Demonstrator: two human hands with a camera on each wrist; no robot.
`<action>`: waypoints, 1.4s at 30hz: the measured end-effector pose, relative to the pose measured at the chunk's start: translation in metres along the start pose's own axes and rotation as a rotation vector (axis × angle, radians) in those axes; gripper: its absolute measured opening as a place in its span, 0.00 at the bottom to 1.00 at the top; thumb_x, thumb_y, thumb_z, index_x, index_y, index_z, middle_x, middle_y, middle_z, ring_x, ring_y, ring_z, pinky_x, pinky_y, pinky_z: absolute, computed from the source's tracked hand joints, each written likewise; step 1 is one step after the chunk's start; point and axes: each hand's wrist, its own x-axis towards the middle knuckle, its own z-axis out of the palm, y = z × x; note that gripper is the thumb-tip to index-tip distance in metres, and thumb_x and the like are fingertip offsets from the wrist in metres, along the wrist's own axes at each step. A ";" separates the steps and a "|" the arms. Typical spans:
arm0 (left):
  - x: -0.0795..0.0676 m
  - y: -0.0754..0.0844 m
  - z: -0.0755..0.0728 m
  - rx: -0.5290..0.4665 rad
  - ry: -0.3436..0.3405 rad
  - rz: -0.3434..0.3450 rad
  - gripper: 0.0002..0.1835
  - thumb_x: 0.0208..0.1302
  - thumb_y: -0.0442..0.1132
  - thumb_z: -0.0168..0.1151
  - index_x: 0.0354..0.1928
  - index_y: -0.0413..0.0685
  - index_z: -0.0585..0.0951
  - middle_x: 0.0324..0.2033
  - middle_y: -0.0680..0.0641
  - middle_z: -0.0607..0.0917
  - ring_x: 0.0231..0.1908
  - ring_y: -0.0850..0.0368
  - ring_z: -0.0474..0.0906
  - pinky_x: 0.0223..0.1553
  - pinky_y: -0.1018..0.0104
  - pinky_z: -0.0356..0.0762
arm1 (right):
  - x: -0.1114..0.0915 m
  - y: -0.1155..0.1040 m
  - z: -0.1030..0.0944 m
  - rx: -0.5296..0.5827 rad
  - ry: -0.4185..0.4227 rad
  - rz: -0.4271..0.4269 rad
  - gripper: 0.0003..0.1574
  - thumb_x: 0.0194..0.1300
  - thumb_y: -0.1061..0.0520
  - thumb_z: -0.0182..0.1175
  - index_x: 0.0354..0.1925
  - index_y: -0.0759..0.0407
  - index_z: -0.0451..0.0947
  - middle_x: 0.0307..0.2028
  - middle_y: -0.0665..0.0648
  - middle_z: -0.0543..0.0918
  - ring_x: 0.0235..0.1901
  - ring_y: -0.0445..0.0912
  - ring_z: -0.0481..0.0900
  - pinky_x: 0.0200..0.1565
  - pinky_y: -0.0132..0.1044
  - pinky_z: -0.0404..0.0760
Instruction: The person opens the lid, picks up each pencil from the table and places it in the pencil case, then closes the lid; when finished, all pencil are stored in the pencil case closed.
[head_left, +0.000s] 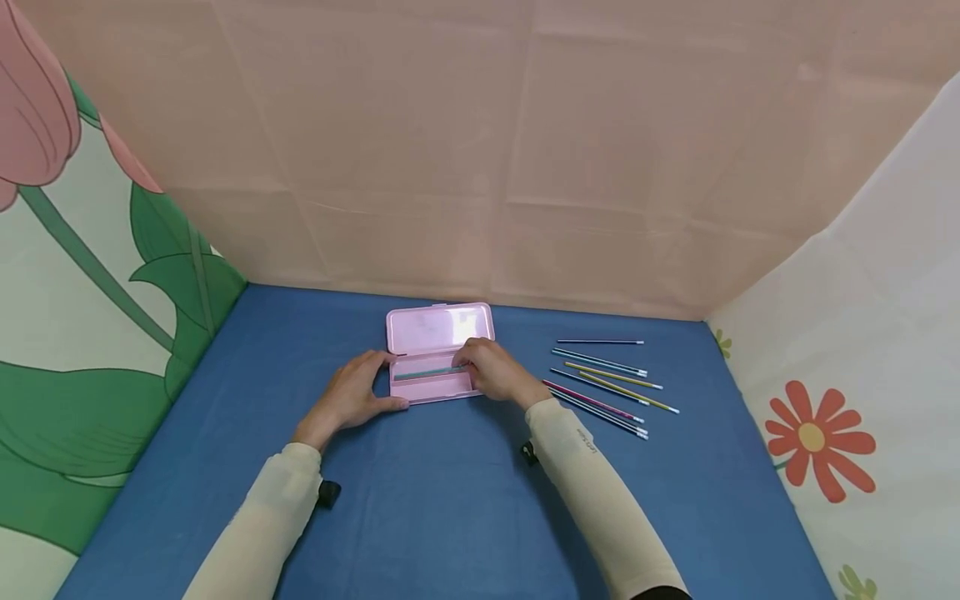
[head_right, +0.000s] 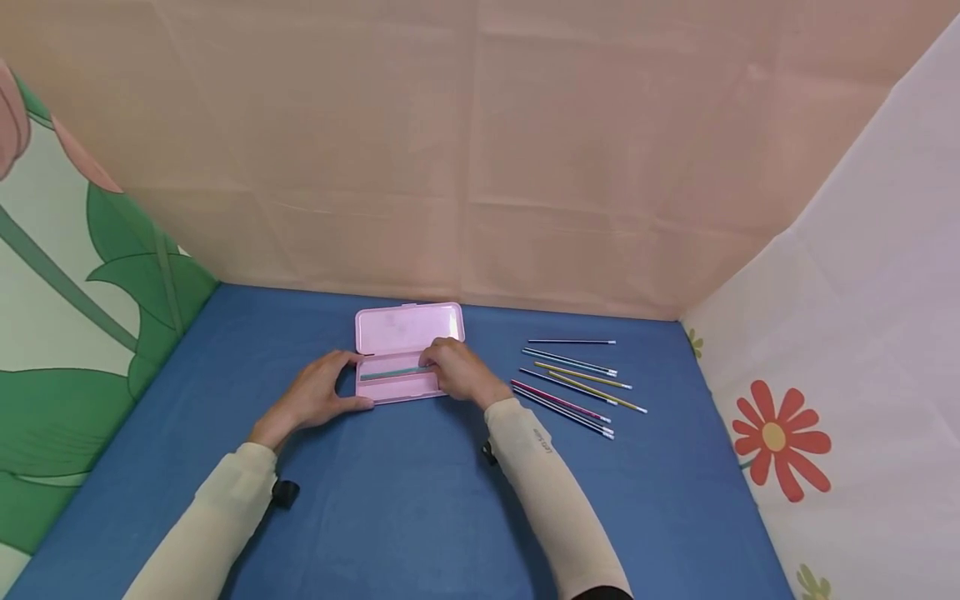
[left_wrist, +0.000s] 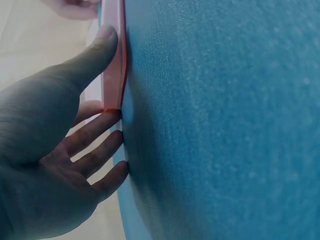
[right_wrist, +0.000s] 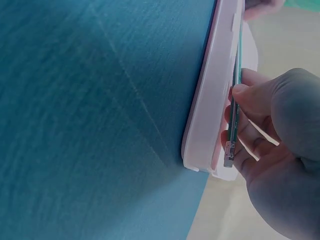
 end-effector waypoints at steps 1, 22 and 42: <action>0.000 0.000 0.000 0.001 0.000 0.001 0.43 0.66 0.53 0.85 0.75 0.38 0.78 0.71 0.32 0.83 0.72 0.29 0.79 0.76 0.27 0.74 | 0.000 0.000 0.000 0.002 -0.005 0.005 0.18 0.79 0.72 0.60 0.57 0.60 0.92 0.54 0.59 0.92 0.55 0.53 0.86 0.70 0.50 0.86; -0.003 0.001 0.001 -0.013 -0.004 -0.014 0.44 0.66 0.52 0.85 0.76 0.38 0.77 0.74 0.31 0.81 0.75 0.27 0.77 0.77 0.25 0.71 | 0.003 -0.001 0.004 0.067 -0.024 0.022 0.17 0.80 0.69 0.62 0.57 0.60 0.93 0.54 0.60 0.94 0.52 0.53 0.87 0.69 0.50 0.87; -0.003 0.004 -0.001 -0.021 -0.014 -0.027 0.44 0.66 0.53 0.85 0.76 0.38 0.76 0.74 0.31 0.80 0.75 0.27 0.76 0.78 0.24 0.70 | -0.003 0.004 0.002 0.145 -0.023 0.032 0.16 0.80 0.63 0.66 0.61 0.61 0.89 0.49 0.59 0.92 0.46 0.48 0.84 0.57 0.43 0.89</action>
